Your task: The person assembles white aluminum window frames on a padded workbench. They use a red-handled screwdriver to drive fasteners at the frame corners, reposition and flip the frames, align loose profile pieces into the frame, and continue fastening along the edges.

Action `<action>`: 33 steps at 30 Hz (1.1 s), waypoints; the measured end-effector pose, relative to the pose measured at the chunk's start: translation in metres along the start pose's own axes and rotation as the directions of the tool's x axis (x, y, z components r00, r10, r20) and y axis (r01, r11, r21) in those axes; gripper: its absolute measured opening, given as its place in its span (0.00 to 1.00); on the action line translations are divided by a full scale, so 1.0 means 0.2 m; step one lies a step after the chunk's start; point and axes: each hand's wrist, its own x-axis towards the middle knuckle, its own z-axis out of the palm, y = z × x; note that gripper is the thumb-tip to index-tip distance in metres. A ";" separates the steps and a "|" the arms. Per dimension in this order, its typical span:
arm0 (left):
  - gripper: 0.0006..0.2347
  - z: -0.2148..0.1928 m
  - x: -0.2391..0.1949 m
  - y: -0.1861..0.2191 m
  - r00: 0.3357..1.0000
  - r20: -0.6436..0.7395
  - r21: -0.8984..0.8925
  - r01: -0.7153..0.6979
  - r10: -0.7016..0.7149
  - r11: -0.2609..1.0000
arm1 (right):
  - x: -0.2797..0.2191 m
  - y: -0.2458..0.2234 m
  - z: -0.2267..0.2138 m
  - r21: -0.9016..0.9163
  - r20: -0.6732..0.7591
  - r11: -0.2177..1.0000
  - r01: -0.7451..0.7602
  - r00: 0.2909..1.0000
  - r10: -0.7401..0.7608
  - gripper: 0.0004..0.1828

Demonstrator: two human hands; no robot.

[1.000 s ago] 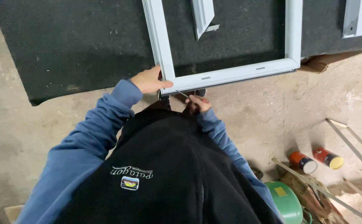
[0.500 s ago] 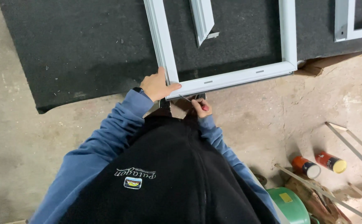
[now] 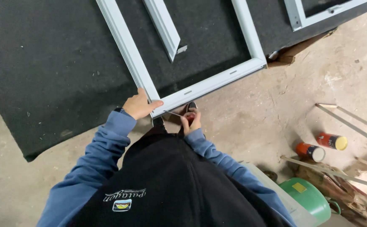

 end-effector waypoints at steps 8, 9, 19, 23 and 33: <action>0.45 0.01 0.05 -0.04 0.998 0.057 0.007 -0.015 0.015 1.000 | 0.09 -0.20 -0.04 -0.496 0.117 0.863 -0.094 0.978 0.174 0.24; 0.45 0.02 0.05 -0.05 0.997 0.074 0.006 -0.027 0.027 1.000 | 0.10 -0.24 -0.04 -0.504 0.145 0.859 -0.091 0.971 0.188 0.22; 0.49 0.04 0.12 -0.13 0.974 0.060 -0.011 -0.219 0.220 0.976 | 0.21 -0.45 -0.06 -0.413 0.263 0.831 -0.373 0.825 0.501 0.21; 0.48 -0.09 -0.02 0.02 0.973 0.230 -0.093 0.026 -0.004 0.995 | 0.15 -0.25 -0.07 -0.364 0.259 0.851 -0.380 0.836 0.484 0.18; 0.39 -0.14 -0.04 0.07 0.979 0.169 -0.012 0.116 -0.112 0.993 | 0.12 -0.06 -0.15 0.319 0.466 0.825 -0.466 0.835 0.291 0.14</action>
